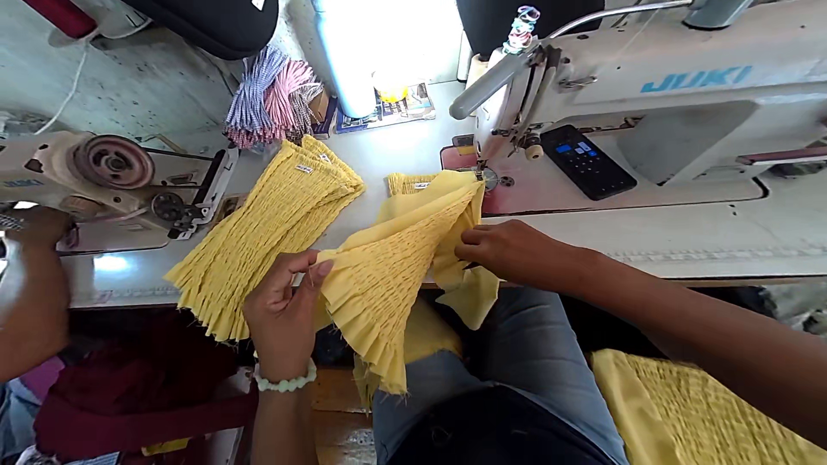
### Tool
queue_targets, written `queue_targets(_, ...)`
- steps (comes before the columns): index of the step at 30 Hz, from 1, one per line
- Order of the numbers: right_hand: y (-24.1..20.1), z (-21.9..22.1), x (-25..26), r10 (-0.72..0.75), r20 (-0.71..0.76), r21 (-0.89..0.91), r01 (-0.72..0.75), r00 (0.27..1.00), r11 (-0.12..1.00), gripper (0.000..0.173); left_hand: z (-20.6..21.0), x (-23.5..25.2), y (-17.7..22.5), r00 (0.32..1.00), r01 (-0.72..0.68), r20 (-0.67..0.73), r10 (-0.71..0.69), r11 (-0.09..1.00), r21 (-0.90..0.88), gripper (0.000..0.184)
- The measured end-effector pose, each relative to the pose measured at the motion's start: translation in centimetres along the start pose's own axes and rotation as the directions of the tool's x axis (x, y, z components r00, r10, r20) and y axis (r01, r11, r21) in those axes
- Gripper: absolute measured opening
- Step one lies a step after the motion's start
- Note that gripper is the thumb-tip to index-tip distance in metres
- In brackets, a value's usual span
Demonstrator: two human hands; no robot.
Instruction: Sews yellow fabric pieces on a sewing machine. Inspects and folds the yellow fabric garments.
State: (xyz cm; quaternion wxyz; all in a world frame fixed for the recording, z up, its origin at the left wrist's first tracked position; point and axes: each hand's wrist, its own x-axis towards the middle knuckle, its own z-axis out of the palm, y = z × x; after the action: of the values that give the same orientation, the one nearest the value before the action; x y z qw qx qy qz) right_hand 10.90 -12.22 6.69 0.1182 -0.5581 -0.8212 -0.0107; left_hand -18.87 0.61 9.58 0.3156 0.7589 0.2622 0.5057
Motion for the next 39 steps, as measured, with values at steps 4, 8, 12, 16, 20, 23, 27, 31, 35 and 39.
queue_targets(4, -0.9, -1.7, -0.3, -0.012, 0.04, 0.023, 0.011, 0.999, 1.0, 0.01, -0.1, 0.7, -0.7, 0.999, 0.036, -0.021, -0.037, 0.999, -0.036, 0.006)
queue_targets(8, -1.1, -4.4, -0.3, 0.14, 0.544, 0.125, -0.244, 0.827, 0.962, 0.028, -0.2, 1.1, -1.2, 0.995, 0.099, -0.03, -0.099, 0.995, -0.019, 0.008)
queue_targets(12, -2.6, -5.8, -0.5, 0.19, 0.714, -0.005, -0.267, 0.674, 0.964, 0.02, -0.4, 1.0, -1.6, 0.992, 0.122, -0.026, -0.122, 0.992, -0.016, 0.008)
queue_targets(16, -4.0, -5.1, -1.8, 0.121, 0.636, 0.044, -0.192, 0.762, 0.98, 0.016, -0.3, 1.0, -1.9, 0.99, 0.135, -0.042, -0.137, 0.99, -0.043, 0.008)
queue_targets(20, -6.4, -3.8, -2.5, -0.164, 0.297, 0.255, 0.088, 0.941, 0.963, 0.01, 0.1, 0.6, -1.1, 0.983, 0.171, -0.037, -0.177, 0.976, -0.134, 0.009)
queue_targets(23, -7.6, -3.7, -1.0, -0.315, 0.034, 0.311, 0.29, 0.948, 0.905, 0.012, 0.6, -0.6, 0.3, 0.976, 0.215, -0.007, -0.22, 0.961, -0.172, 0.008)
queue_targets(27, -9.3, -4.6, 1.4, -0.368, -0.165, 0.339, 0.403, 0.915, 0.85, 0.009, 1.4, -2.5, 2.3, 0.979, 0.205, 0.038, -0.202, 0.952, -0.228, 0.004)
queue_targets(31, -10.5, -4.9, 2.8, -0.239, -0.378, 0.292, 0.36, 0.894, 0.886, 0.017, 2.2, -3.7, 3.8, 0.987, 0.158, 0.063, -0.146, 0.941, -0.3, 0.006)
queue_targets(35, -10.6, -4.6, 3.5, -0.021, -0.528, 0.379, 0.257, 0.849, 0.889, 0.013, 3.1, -4.1, 4.8, 0.994, 0.104, 0.049, -0.093, 0.944, -0.314, 0.008)
queue_targets(39, -10.9, -4.4, 3.3, 0.154, -0.544, 0.508, 0.178, 0.825, 0.843, 0.013, 3.5, -4.2, 5.3, 0.999, 0.043, 0.042, -0.032, 0.949, -0.311, 0.009)
